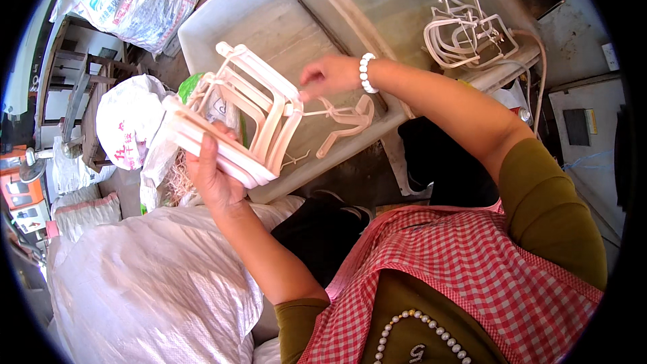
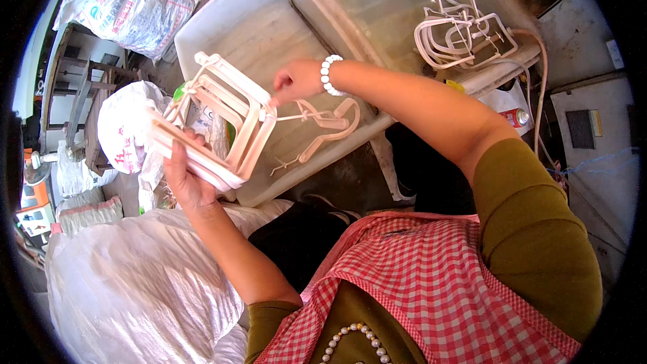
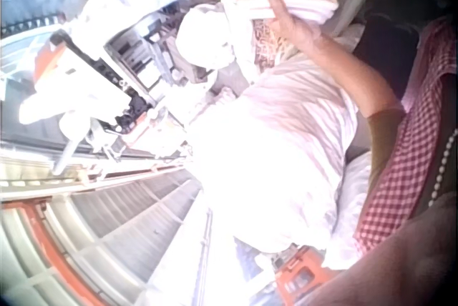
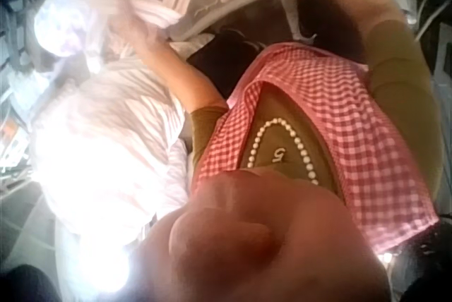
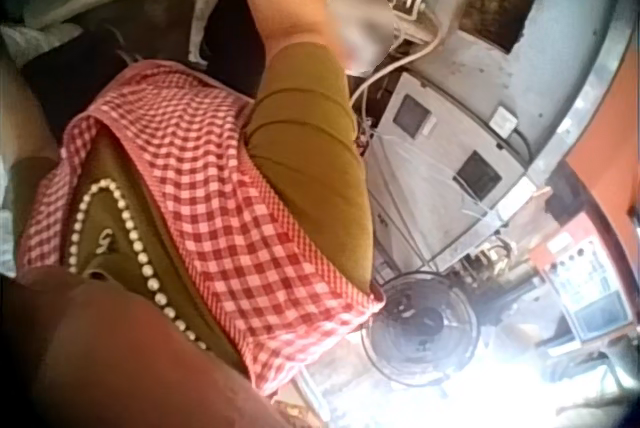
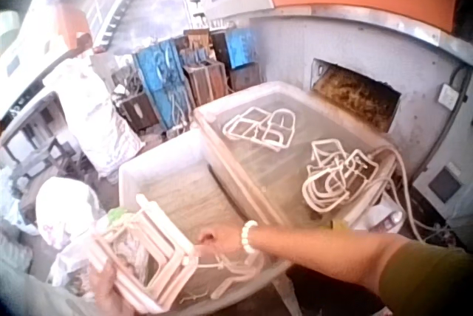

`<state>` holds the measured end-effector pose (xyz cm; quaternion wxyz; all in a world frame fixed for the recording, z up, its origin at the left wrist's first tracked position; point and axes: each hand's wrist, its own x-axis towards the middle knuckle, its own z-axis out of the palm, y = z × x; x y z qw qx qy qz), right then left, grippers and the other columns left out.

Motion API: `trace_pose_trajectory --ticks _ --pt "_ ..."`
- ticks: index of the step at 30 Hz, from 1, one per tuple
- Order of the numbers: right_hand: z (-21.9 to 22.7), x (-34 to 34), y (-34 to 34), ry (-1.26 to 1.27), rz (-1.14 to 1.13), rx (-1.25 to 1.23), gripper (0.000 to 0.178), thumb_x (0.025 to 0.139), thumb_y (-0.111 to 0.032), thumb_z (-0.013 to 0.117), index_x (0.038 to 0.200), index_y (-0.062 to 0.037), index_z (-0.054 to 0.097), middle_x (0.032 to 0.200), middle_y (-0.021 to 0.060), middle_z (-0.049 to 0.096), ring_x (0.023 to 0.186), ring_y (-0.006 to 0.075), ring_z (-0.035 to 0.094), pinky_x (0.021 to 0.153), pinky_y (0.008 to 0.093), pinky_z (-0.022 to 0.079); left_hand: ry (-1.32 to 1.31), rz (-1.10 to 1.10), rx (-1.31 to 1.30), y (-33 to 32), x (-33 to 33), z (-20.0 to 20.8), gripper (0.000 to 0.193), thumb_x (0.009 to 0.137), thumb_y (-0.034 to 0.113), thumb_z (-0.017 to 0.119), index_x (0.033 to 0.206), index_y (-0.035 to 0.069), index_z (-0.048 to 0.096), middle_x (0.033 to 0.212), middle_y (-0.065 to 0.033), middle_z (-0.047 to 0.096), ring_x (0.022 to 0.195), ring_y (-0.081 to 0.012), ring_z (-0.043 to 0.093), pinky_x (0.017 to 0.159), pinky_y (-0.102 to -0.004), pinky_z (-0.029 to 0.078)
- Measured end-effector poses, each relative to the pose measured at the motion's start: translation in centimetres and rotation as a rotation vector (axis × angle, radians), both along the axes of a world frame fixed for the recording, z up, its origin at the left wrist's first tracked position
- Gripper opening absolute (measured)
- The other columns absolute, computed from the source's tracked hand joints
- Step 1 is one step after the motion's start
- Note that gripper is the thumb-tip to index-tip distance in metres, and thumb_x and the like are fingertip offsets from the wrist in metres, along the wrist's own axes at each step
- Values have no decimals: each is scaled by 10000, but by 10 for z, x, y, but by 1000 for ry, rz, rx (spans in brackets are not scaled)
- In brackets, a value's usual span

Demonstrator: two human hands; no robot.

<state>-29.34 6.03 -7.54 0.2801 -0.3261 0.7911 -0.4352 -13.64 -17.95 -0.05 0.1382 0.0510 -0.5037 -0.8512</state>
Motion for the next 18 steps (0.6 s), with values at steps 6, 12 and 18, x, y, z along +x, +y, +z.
trace_pose_trajectory --ticks 6,12,18 --pt "-11 15 5 -63 124 161 780 751 -534 710 1299 -23 492 1212 216 565 1128 305 548 940 363 445 74 -34 6 -1 4 6 441 913 160 604 1285 24 409 1008 -123 541 890 -186 540 793 -322 483" --pt "-21 -1 9 63 13 126 597 824 -324 691 1337 -107 475 1269 208 545 1170 321 528 979 387 424 191 -129 55 -12 12 8 474 923 182 585 1321 24 383 960 -107 510 818 -181 498 715 -283 439" --pt "-14 13 -14 135 244 -182 362 783 -224 714 1102 -76 626 1052 171 663 995 325 622 861 401 479 235 -308 100 -3 19 7 528 876 273 661 1249 26 381 892 -64 476 734 -152 463 626 -255 384"
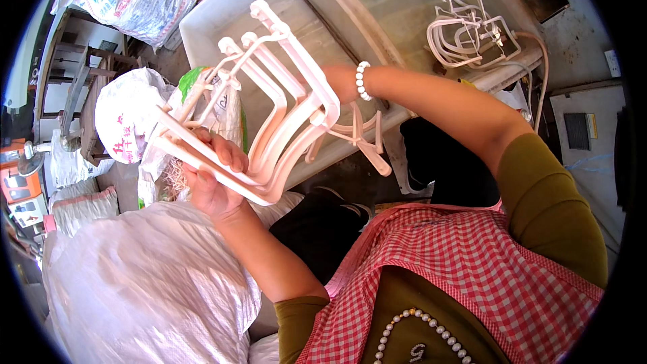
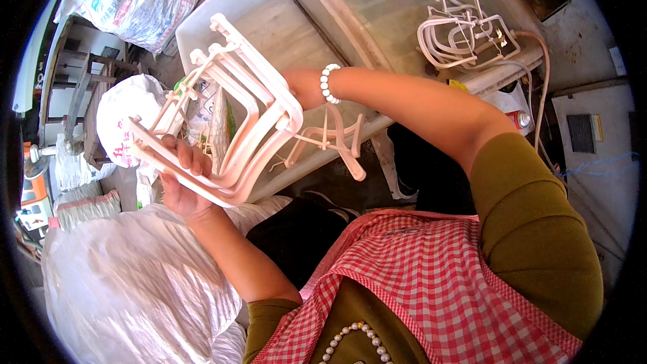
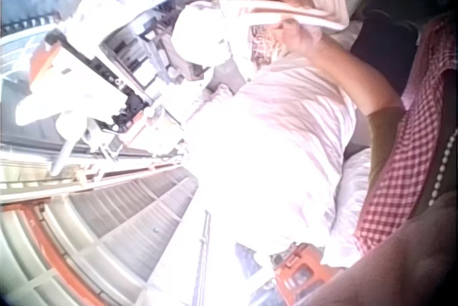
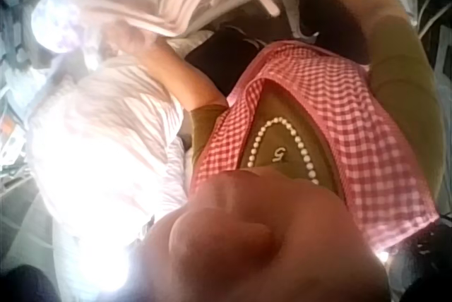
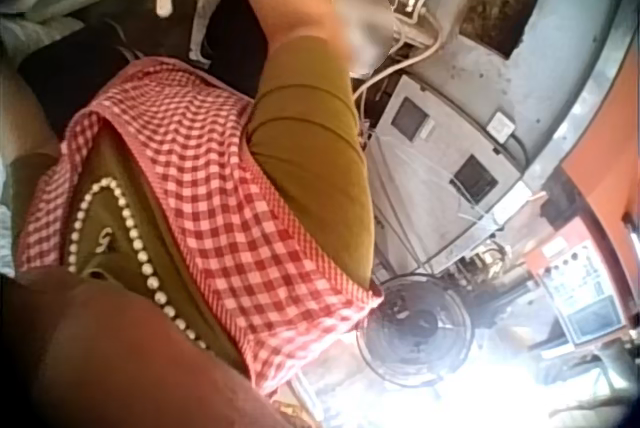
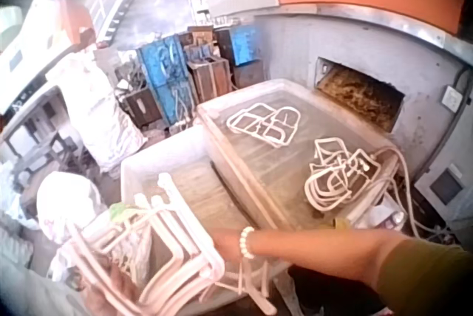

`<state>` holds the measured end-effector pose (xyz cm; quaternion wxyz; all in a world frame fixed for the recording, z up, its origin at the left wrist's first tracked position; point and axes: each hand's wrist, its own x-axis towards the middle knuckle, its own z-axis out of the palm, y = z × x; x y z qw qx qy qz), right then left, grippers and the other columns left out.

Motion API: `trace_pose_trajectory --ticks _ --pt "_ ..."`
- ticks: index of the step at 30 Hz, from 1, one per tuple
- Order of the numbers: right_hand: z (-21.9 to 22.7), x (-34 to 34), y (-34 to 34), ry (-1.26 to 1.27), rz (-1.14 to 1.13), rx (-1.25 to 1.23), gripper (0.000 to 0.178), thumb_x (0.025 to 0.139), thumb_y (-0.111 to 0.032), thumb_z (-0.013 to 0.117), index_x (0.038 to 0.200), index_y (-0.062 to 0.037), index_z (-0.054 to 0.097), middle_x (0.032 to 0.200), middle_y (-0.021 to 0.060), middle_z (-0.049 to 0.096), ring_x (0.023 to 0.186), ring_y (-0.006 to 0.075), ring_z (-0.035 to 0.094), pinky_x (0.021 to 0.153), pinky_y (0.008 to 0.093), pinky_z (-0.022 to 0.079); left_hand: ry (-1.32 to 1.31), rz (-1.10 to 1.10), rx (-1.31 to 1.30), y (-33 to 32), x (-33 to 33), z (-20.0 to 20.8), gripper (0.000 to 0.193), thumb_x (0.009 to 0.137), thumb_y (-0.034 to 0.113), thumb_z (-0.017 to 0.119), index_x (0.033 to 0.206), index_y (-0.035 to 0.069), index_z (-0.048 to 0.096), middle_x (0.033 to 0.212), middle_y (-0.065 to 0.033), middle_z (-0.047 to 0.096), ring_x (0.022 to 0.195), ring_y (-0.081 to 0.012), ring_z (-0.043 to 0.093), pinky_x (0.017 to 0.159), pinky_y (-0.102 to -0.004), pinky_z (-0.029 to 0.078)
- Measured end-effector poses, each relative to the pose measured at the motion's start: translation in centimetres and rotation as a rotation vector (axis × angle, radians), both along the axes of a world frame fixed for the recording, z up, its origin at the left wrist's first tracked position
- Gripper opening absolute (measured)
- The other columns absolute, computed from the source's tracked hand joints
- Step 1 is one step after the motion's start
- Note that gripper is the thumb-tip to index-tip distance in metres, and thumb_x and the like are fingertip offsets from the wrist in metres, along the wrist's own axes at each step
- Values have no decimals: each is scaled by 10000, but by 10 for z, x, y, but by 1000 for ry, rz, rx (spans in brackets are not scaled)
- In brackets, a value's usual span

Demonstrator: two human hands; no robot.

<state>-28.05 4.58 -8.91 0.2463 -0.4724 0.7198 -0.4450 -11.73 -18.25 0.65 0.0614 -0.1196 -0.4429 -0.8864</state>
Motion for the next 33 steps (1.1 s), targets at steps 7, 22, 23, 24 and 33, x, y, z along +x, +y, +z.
trace_pose_trajectory --ticks 7,22,23,24,33 --pt "-16 -22 9 429 -220 262 205 826 -222 599 956 -73 650 852 152 651 798 328 613 743 431 476 -111 193 35 -5 -8 1 487 895 157 627 1292 -1 393 971 -115 515 792 -191 511 723 -303 457" --pt "52 -47 42 -471 -561 279 327 730 -258 781 814 -19 573 563 22 494 458 111 474 421 260 430 -368 446 -172 -8 -28 -18 362 879 144 660 1175 0 507 976 -134 639 887 -202 616 823 -328 518" --pt "57 -43 41 -517 -575 261 308 744 -249 777 814 -23 580 566 6 491 463 97 470 429 254 432 -346 406 -172 -6 -29 -17 362 874 146 665 1166 3 505 967 -131 633 878 -200 609 809 -324 518" --pt "61 -41 39 -562 -589 242 288 759 -240 773 815 -27 588 569 -10 489 469 84 466 438 247 434 -323 367 -171 -3 -29 -16 362 869 147 671 1157 7 502 958 -127 626 869 -199 603 795 -321 517" --pt "55 -51 40 -783 -807 -179 292 754 -182 792 845 -35 556 572 -13 485 424 70 421 388 224 381 -379 204 -347 24 -36 -16 427 785 160 757 1099 8 511 896 -98 626 773 -167 603 715 -296 515"
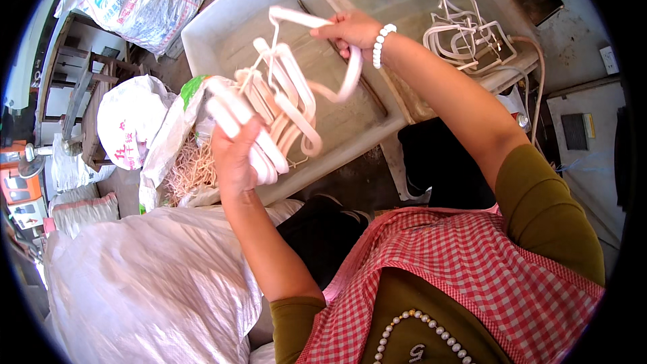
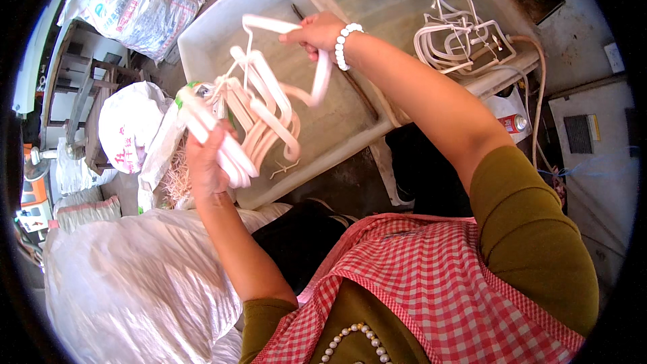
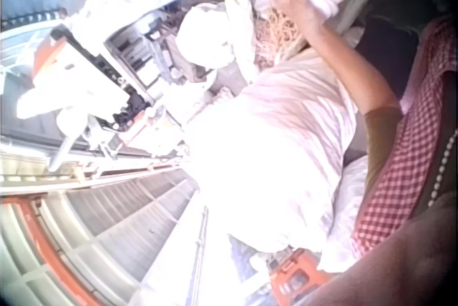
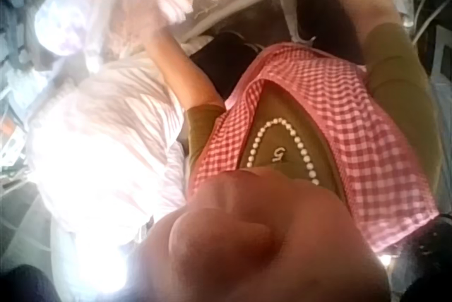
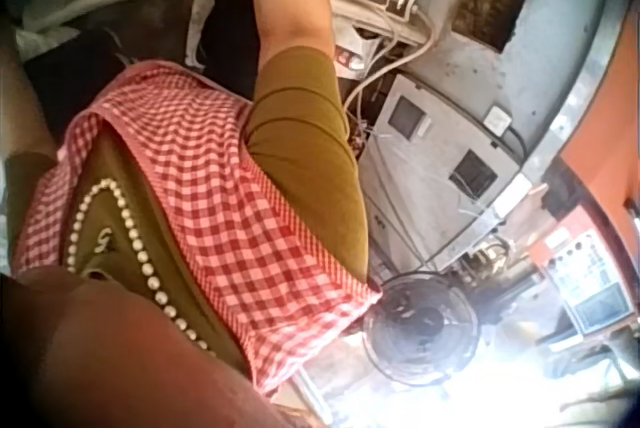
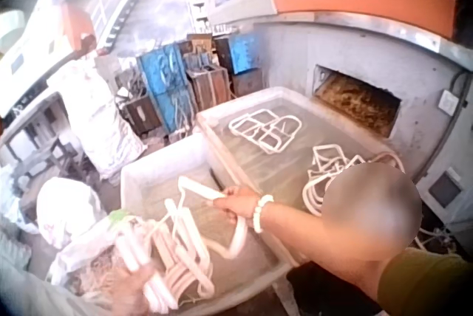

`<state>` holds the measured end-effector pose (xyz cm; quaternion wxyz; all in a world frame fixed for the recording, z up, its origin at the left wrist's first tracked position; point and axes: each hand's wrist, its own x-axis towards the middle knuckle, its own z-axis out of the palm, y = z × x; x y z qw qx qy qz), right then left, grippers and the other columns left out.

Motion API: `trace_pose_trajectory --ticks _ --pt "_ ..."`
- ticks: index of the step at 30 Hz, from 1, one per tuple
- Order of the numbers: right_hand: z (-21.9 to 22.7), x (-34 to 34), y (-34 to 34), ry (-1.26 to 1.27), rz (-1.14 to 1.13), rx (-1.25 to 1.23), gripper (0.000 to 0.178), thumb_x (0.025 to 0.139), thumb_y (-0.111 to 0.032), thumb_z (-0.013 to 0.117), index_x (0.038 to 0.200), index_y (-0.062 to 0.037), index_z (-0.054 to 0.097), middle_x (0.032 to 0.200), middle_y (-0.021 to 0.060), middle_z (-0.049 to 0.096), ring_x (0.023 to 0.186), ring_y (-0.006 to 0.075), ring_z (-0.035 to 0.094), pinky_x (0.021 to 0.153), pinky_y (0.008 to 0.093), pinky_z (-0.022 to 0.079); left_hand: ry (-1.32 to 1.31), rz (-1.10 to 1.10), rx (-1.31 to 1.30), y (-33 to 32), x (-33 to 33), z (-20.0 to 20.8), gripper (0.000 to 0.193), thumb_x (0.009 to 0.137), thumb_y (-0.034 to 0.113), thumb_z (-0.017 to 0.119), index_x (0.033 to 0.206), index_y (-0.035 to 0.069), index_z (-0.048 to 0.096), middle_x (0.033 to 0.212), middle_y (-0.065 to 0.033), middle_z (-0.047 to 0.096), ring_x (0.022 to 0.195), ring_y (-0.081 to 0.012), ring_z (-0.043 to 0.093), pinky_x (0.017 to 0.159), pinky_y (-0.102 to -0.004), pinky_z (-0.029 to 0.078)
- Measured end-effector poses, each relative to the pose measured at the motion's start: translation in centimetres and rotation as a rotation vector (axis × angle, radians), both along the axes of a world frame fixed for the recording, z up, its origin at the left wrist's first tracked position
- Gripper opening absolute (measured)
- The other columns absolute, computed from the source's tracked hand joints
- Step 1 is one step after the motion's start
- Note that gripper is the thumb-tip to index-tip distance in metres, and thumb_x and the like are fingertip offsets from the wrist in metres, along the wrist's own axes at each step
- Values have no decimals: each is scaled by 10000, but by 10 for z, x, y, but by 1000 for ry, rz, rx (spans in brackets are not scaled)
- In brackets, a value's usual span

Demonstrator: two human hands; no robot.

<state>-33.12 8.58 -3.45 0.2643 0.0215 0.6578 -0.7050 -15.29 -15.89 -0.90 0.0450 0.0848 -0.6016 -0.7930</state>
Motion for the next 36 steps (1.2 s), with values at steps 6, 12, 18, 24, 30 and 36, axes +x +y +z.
trace_pose_trajectory --ticks 6,12,18,24,30,36 --pt "28 3 3 252 -12 -38 326 736 -197 805 874 -29 561 601 19 530 408 80 438 372 234 367 -141 140 -115 10 -8 -13 375 797 94 740 1112 14 553 916 -64 634 781 -159 607 718 -288 501" --pt "66 35 6 381 94 -2 263 820 -183 730 898 -43 521 592 -6 512 435 38 424 398 185 352 -144 365 -102 9 -17 -14 383 805 113 741 1131 19 563 966 -68 640 829 -172 614 747 -308 503" --pt "42 50 -13 353 44 -44 212 906 -220 617 962 -51 501 698 1 551 514 54 472 460 199 391 -130 226 230 4 -9 -15 379 843 157 710 1153 25 538 973 -116 656 811 -177 625 726 -298 523" --pt "1 90 -43 648 97 126 185 946 -186 515 1049 -40 468 783 65 577 661 146 564 610 304 475 -192 137 434 18 -18 -20 450 889 192 654 1249 13 451 1072 -173 630 948 -230 620 840 -301 526" --pt "-5 141 -57 594 233 222 216 937 -177 500 1093 -36 454 914 221 616 821 363 630 725 403 489 -135 28 461 22 -11 -26 523 930 261 582 1352 21 387 1248 -205 530 1166 -304 512 1013 -447 421" --pt "6 138 -54 721 315 100 254 935 -210 515 1120 -36 495 949 185 619 889 316 624 765 381 483 -48 62 529 5 -2 -35 488 902 239 609 1301 9 446 1216 -200 560 1144 -306 532 1021 -451 416"
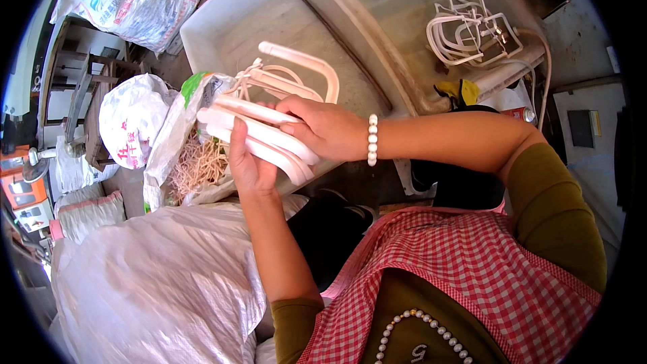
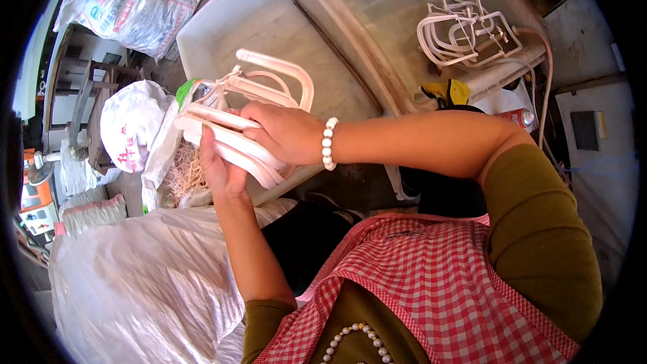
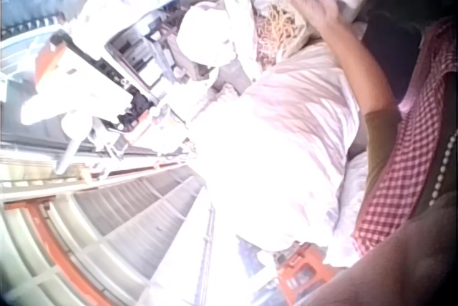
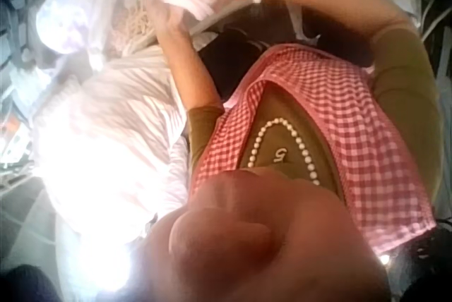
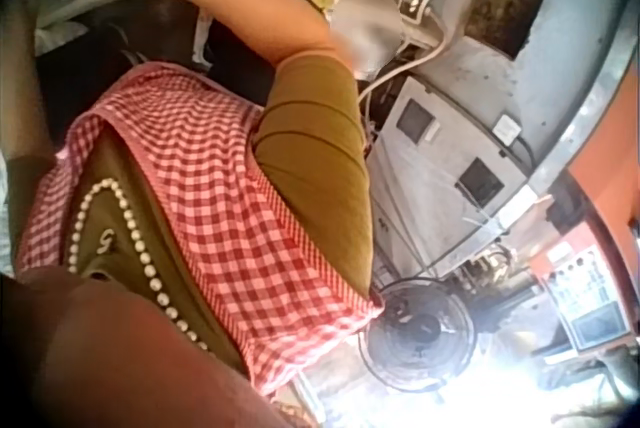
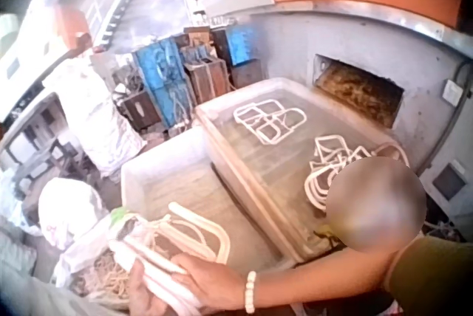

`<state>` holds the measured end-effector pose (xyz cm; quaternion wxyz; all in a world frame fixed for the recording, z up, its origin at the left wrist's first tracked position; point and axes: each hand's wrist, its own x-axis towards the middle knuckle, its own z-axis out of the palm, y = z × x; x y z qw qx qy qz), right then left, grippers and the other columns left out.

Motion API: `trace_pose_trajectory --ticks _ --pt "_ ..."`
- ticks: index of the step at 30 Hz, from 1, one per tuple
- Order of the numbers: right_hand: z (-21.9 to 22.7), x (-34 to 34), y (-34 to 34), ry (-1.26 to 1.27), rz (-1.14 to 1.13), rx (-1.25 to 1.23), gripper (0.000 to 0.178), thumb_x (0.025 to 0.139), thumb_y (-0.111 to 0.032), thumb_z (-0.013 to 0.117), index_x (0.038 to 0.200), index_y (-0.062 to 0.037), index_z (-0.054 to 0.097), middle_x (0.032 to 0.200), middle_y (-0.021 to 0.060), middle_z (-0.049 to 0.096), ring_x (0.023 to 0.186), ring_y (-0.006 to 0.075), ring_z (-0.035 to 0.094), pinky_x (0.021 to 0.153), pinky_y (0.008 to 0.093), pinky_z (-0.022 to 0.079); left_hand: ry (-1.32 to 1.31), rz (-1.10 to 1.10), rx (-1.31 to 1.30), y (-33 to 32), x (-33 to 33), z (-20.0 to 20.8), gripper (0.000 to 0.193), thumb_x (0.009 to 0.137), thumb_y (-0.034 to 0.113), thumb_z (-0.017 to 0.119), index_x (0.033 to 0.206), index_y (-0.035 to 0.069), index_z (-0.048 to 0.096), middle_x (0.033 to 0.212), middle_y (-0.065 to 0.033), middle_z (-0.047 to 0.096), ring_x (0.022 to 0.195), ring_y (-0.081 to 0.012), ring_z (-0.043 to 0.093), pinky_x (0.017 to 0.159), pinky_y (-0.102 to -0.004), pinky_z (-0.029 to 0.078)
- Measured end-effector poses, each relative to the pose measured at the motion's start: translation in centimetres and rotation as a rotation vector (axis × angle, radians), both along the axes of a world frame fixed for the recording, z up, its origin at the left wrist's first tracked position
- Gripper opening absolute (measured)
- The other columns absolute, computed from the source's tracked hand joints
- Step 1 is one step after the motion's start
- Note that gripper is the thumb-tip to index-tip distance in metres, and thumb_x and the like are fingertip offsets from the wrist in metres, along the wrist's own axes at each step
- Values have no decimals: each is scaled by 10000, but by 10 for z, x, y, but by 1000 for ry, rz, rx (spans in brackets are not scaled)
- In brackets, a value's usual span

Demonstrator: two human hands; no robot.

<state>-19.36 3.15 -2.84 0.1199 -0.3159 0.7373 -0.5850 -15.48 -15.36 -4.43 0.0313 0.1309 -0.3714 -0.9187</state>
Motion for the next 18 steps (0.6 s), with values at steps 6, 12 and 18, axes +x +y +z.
trace_pose_trajectory --ticks 6,12,18 --pt "19 -61 24 120 -150 16 277 930 -249 549 1111 -41 579 921 138 607 848 237 590 803 331 477 31 171 -18 -27 8 4 430 899 186 615 1266 6 481 1076 -187 636 973 -302 633 920 -448 509" --pt "-30 -114 60 153 -225 349 505 822 -242 678 1266 -84 498 1197 177 525 1041 322 553 919 374 456 371 -187 155 -30 27 26 389 893 138 603 1191 16 384 965 -103 495 868 -225 572 835 -430 573" --pt "-42 -122 48 351 -87 318 849 744 -217 751 1459 -197 293 1468 244 282 1328 357 361 1056 408 359 438 -388 82 -15 35 27 401 819 165 712 1038 58 395 814 -84 501 652 -203 587 626 -371 596"
